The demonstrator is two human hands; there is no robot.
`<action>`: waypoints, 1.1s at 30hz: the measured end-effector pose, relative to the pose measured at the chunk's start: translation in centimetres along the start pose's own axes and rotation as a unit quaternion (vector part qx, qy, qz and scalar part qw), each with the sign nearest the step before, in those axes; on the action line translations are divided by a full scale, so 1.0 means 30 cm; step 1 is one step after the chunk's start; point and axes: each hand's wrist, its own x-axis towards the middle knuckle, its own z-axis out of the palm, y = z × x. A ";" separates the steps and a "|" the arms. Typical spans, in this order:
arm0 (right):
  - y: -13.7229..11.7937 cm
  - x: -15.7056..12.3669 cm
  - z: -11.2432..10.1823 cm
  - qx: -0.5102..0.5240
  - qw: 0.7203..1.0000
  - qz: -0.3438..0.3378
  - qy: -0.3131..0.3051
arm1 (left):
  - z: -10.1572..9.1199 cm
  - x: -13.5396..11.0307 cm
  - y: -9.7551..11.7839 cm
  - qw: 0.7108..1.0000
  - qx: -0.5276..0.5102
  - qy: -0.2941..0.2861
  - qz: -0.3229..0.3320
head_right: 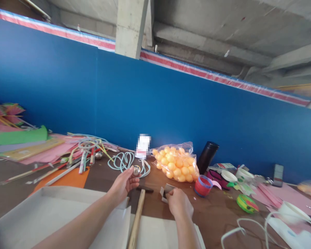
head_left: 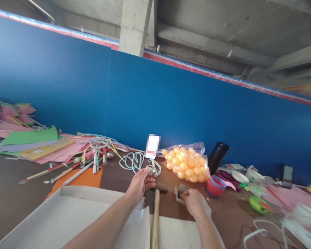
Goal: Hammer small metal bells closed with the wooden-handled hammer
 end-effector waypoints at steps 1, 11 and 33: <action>0.000 0.002 0.002 0.000 1.000 0.002 0.003 | 0.000 0.000 0.000 1.000 0.001 0.001 0.000; 0.004 0.005 0.014 -0.009 1.000 -0.011 -0.007 | 0.002 0.002 -0.005 1.000 0.017 -0.005 0.003; -0.069 -0.063 0.050 0.317 0.936 -0.100 0.117 | 0.007 0.010 -0.009 1.000 0.028 0.001 -0.008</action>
